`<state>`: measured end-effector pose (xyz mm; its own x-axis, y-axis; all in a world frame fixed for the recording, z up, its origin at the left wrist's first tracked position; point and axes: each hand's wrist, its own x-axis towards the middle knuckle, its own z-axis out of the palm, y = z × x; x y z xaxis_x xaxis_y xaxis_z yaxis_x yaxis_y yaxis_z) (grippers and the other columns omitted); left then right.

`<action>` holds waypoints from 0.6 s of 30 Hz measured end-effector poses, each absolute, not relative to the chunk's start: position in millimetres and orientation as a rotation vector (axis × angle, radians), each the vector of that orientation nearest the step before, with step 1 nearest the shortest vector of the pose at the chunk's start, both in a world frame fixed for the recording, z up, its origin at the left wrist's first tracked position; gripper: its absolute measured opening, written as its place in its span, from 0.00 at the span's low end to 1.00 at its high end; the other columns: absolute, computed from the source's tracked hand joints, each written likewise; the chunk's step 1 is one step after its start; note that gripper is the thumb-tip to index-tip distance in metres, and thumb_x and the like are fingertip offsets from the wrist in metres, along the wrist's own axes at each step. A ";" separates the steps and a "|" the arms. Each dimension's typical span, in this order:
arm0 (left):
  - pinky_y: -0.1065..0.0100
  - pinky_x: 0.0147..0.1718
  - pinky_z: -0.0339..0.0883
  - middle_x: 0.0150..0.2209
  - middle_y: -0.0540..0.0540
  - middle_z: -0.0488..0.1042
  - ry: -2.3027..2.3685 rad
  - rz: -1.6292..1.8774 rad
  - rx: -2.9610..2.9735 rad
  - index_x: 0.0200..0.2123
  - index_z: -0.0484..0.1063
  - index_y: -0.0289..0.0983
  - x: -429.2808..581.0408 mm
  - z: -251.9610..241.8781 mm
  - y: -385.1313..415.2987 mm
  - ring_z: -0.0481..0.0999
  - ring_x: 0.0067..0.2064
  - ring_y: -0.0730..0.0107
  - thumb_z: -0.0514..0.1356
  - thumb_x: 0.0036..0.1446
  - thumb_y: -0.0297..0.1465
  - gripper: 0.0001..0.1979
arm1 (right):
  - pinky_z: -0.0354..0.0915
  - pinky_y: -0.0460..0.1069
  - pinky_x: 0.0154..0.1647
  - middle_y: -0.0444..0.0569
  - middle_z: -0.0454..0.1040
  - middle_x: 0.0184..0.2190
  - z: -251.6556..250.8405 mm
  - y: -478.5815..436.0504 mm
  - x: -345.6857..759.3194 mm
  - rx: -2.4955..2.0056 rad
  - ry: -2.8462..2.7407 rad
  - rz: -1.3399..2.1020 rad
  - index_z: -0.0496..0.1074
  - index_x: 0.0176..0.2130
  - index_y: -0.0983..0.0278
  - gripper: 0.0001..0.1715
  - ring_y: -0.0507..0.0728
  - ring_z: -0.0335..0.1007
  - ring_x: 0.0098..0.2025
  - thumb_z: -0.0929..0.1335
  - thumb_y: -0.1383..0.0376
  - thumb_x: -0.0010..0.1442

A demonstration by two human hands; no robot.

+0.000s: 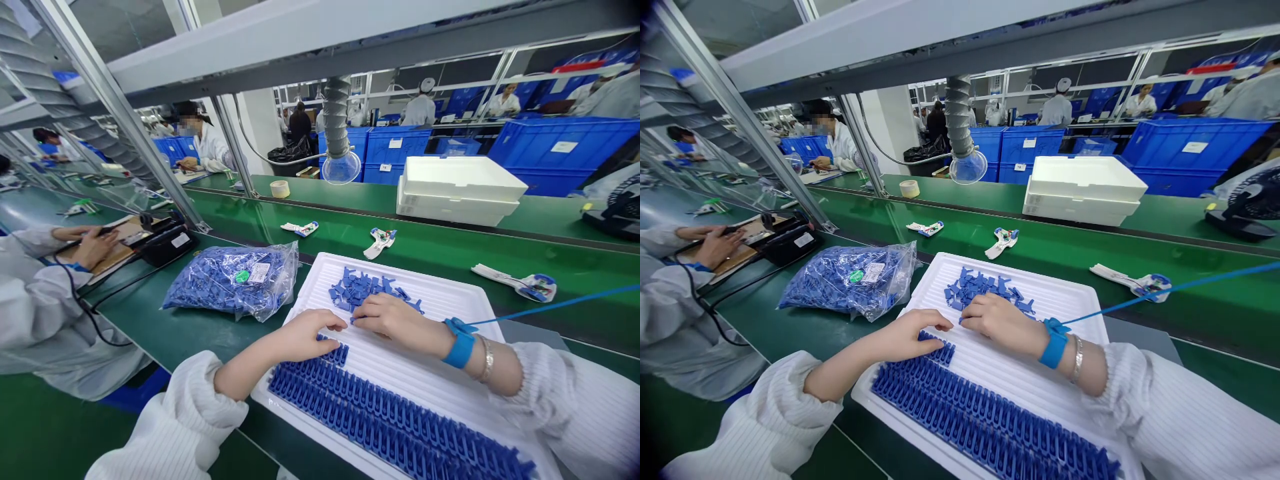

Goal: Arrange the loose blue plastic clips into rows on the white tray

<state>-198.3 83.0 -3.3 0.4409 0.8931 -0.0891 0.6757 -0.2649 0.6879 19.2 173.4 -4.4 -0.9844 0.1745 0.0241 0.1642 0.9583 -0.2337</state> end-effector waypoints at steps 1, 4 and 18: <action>0.64 0.49 0.64 0.47 0.43 0.74 1.303 0.419 2.032 0.48 0.69 0.37 -197.2 -4.2 83.3 0.72 0.48 0.63 0.59 0.53 0.31 0.17 | 0.61 0.54 0.47 0.51 0.72 0.46 -2.1 170.6 20.8 -0.229 -3.057 0.419 0.71 0.45 0.65 0.14 0.58 0.65 0.46 0.60 0.74 0.64; 0.63 0.49 0.64 0.47 0.43 0.74 1.271 0.418 2.033 0.48 0.70 0.37 -193.6 -6.8 85.7 0.72 0.48 0.62 0.59 0.52 0.29 0.18 | 0.63 0.46 0.44 0.47 0.75 0.40 -0.1 159.3 24.4 -0.128 -3.047 0.598 0.73 0.39 0.65 0.12 0.53 0.69 0.41 0.61 0.75 0.62; 0.63 0.50 0.64 0.49 0.45 0.72 1.499 0.572 1.804 0.47 0.69 0.39 -227.9 1.7 67.3 0.71 0.50 0.63 0.55 0.56 0.34 0.16 | 0.63 0.46 0.33 0.49 0.68 0.39 -24.1 145.6 11.9 -0.196 -3.002 0.627 0.69 0.39 0.64 0.08 0.52 0.67 0.32 0.61 0.71 0.63</action>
